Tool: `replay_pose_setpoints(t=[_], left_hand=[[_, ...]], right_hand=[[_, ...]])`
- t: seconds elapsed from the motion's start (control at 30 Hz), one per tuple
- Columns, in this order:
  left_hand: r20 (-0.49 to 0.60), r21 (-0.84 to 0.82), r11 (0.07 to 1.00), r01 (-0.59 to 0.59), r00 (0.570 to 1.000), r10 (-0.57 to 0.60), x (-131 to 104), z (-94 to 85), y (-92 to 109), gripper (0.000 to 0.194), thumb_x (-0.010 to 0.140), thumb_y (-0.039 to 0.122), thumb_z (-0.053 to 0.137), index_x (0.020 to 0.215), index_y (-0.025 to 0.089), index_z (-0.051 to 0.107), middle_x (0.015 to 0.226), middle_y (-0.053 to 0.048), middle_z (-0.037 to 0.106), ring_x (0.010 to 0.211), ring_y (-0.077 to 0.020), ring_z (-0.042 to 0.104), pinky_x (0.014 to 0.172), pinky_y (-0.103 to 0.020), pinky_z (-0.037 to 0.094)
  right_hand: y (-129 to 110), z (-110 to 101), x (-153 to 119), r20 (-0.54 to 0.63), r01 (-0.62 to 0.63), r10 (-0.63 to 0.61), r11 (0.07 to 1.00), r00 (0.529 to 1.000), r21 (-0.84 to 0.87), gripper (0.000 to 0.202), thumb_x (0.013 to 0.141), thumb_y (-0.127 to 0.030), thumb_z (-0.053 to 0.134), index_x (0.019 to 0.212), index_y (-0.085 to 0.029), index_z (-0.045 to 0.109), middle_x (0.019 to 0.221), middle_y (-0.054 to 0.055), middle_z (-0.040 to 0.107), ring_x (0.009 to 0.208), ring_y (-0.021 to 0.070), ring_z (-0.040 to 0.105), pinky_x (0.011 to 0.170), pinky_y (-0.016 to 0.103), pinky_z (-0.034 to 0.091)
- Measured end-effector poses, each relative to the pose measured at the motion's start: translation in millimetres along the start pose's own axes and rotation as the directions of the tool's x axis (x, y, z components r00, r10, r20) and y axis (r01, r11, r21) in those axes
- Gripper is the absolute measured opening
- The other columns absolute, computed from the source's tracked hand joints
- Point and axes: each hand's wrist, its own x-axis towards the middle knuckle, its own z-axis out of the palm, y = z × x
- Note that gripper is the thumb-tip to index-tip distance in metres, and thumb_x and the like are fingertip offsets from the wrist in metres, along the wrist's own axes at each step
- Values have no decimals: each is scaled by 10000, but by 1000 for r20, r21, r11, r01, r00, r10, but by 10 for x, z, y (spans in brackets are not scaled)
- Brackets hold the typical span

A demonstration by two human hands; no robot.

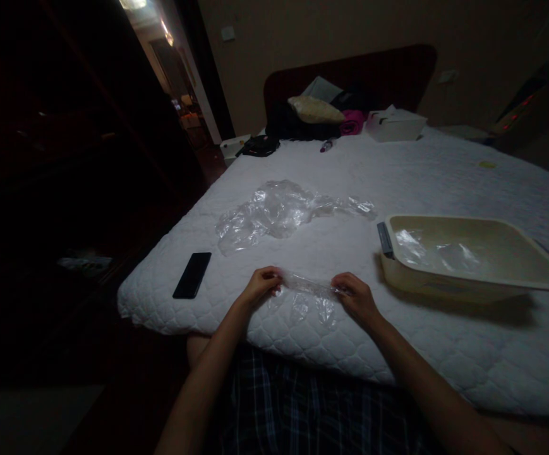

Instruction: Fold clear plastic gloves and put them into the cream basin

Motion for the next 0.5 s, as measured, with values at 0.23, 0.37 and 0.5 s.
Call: replay_pose_setpoints(t=[0.23, 0.37, 0.5], left_hand=[[-48, 75, 996, -39, 998, 43, -34, 0, 20, 245, 602, 213, 607, 831, 125, 612, 488, 57, 475, 393, -42, 397, 375, -165, 259], [-50, 105, 993, -52, 997, 58, -71, -5, 57, 318, 610, 194, 588, 921, 130, 617, 489, 65, 467, 380, -33, 351, 387, -171, 224], [-173, 179, 975, -135, 971, 166, -58, -45, 73, 308, 624, 180, 580, 929, 149, 612, 682, 2, 580, 496, -61, 451, 448, -173, 315]], right_hand=[[42, 7, -35, 50, 69, -65, 994, 997, -79, 274, 699, -59, 448, 775, -221, 654, 889, 53, 611, 845, 187, 573, 736, 331, 467], [82, 19, -58, 88, 92, -80, 986, 993, -142, 290, 705, -48, 455, 781, -224, 672, 917, 63, 614, 869, 193, 572, 753, 341, 468], [128, 28, -84, 91, 118, -103, 977, 991, -178, 291, 713, -51, 478, 809, -237, 680, 946, 66, 611, 903, 200, 565, 773, 354, 470]])
